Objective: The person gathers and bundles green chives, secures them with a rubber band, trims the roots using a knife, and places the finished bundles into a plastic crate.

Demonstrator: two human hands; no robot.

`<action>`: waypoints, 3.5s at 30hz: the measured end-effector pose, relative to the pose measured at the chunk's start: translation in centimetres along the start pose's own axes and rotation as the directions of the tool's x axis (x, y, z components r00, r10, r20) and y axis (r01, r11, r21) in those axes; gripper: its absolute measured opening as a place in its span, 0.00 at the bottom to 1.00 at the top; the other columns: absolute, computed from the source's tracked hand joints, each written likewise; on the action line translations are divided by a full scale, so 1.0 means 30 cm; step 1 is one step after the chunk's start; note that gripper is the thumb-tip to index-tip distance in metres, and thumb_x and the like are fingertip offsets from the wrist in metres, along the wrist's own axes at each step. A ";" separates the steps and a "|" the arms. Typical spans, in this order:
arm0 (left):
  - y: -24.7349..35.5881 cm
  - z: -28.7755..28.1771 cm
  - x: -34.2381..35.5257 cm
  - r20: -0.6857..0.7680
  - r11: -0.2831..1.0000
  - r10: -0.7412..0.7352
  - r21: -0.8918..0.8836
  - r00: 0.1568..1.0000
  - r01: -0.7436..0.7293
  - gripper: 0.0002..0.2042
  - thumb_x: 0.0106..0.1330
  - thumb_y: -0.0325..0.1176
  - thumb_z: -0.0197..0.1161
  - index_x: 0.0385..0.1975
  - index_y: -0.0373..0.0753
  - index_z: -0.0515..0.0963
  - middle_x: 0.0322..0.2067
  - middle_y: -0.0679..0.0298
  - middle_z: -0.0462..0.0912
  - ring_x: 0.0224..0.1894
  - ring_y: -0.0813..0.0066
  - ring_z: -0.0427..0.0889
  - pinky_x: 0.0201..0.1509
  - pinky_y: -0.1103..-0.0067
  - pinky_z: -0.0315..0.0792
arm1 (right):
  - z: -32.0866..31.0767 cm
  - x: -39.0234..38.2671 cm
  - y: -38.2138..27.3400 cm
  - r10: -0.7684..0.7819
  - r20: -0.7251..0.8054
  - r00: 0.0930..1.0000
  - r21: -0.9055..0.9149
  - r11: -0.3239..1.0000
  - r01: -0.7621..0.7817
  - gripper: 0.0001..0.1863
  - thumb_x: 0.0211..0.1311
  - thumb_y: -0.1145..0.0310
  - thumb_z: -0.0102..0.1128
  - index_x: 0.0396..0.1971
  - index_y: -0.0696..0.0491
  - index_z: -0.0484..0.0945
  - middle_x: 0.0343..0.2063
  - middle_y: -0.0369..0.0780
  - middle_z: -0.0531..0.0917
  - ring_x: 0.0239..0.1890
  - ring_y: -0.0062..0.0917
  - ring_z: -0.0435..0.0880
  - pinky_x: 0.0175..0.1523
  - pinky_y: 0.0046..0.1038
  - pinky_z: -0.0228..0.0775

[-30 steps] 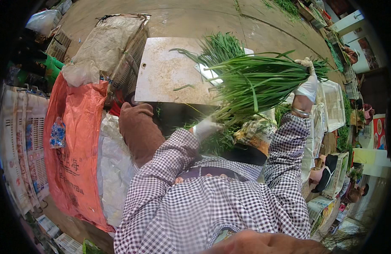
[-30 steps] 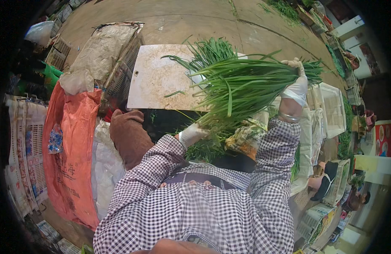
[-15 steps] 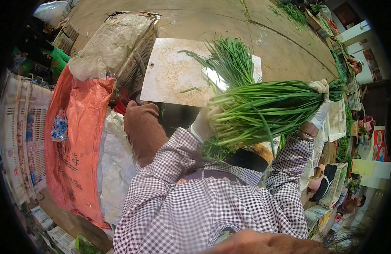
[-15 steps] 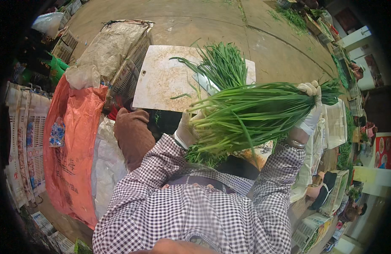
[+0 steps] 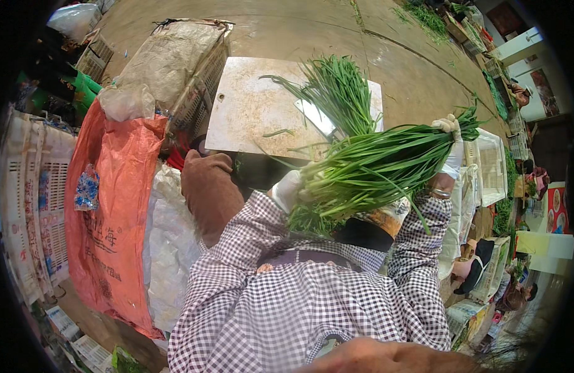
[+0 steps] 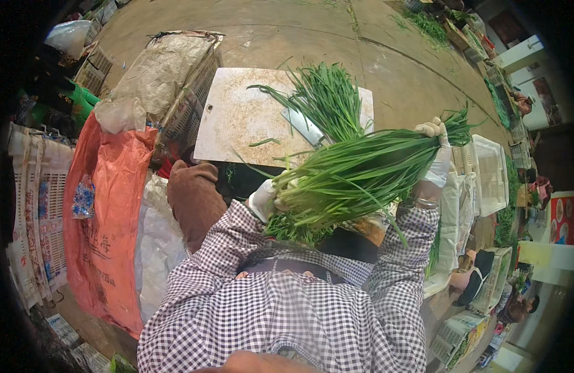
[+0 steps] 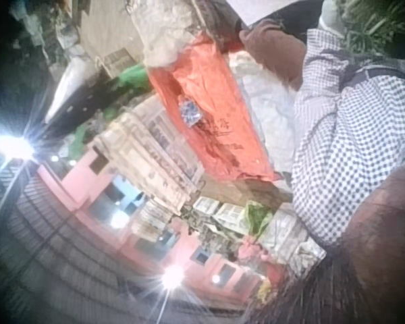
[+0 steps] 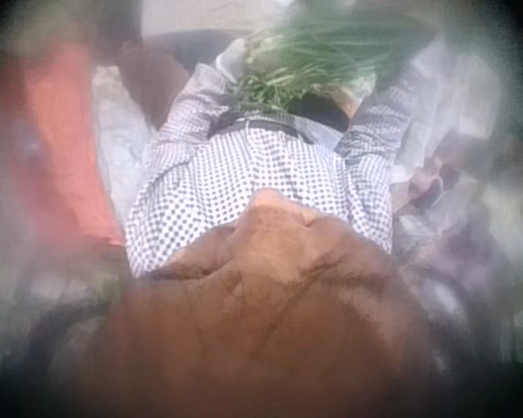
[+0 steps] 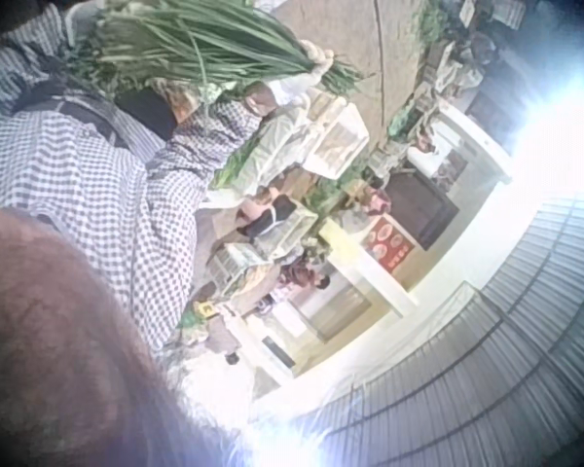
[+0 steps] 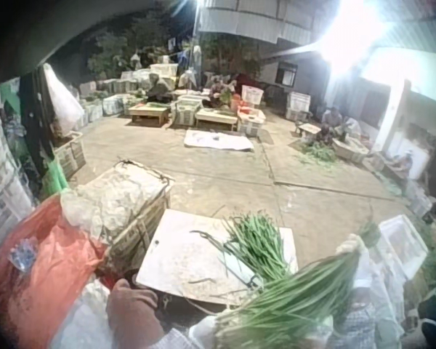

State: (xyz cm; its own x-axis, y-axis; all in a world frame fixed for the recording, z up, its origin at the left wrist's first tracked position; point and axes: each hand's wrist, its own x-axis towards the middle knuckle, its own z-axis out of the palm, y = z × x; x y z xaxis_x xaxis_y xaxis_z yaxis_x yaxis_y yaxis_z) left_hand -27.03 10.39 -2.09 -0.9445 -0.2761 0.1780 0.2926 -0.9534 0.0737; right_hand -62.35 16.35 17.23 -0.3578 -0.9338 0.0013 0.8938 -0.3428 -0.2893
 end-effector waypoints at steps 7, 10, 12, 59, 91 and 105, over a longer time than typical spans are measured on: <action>0.040 0.148 -0.029 -0.416 0.942 0.185 0.334 0.890 -0.039 0.10 0.74 0.38 0.51 0.37 0.40 0.77 0.15 0.74 0.68 0.12 0.88 0.59 0.15 0.87 0.53 | 0.035 0.008 0.020 -0.013 -0.056 0.998 -0.027 1.000 0.012 0.03 0.68 0.73 0.54 0.36 0.57 0.72 0.23 0.31 0.68 0.27 0.20 0.66 0.41 0.27 0.66; 0.068 0.173 -0.044 -0.437 0.926 0.105 0.370 0.893 0.072 0.12 0.75 0.42 0.49 0.36 0.42 0.73 0.17 0.74 0.69 0.13 0.88 0.59 0.15 0.88 0.53 | 0.048 0.010 0.040 -0.046 -0.029 0.999 -0.072 0.996 0.044 0.03 0.68 0.74 0.54 0.36 0.57 0.72 0.22 0.31 0.67 0.26 0.20 0.66 0.40 0.26 0.66; 0.074 0.146 -0.074 -0.466 0.937 0.122 0.346 0.876 0.053 0.12 0.76 0.43 0.47 0.37 0.43 0.72 0.18 0.74 0.69 0.13 0.88 0.59 0.15 0.88 0.53 | 0.084 0.002 0.062 -0.077 -0.075 0.994 -0.091 0.993 0.070 0.03 0.67 0.74 0.55 0.36 0.57 0.72 0.22 0.31 0.66 0.26 0.20 0.66 0.40 0.25 0.66; 0.020 -0.287 -0.088 -0.702 0.275 0.232 0.712 0.674 0.647 0.12 0.74 0.43 0.52 0.38 0.40 0.75 0.18 0.74 0.69 0.16 0.84 0.63 0.19 0.82 0.59 | -0.002 0.163 -0.042 -0.338 -0.179 0.924 -0.311 0.911 0.272 0.04 0.65 0.72 0.56 0.32 0.58 0.76 0.21 0.37 0.78 0.27 0.28 0.77 0.44 0.34 0.75; 0.001 -0.003 0.119 -0.273 0.926 0.267 0.337 0.924 -0.168 0.26 0.67 0.35 0.60 0.64 0.40 0.63 0.60 0.55 0.71 0.59 0.64 0.74 0.66 0.69 0.69 | 0.120 0.108 0.144 -0.213 -0.248 0.945 -0.214 0.963 0.161 0.04 0.64 0.74 0.57 0.33 0.59 0.75 0.22 0.35 0.77 0.28 0.24 0.75 0.49 0.33 0.72; 0.068 -0.184 -0.037 -0.562 0.621 0.292 0.727 0.774 0.294 0.15 0.60 0.34 0.70 0.44 0.33 0.82 0.42 0.60 0.84 0.44 0.74 0.80 0.53 0.75 0.73 | 0.134 0.084 0.000 -0.273 -0.049 0.961 -0.260 0.932 0.251 0.07 0.64 0.75 0.56 0.40 0.60 0.74 0.24 0.38 0.78 0.29 0.28 0.77 0.46 0.38 0.75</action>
State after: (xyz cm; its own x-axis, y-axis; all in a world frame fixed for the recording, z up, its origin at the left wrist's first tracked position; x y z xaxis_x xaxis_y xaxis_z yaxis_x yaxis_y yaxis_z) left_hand -26.20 8.09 -7.55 -0.7295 -0.5604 -0.3922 0.0127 -0.5843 0.8114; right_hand -62.15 13.59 21.08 -0.6011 -0.7985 0.0329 0.6728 -0.5278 -0.5185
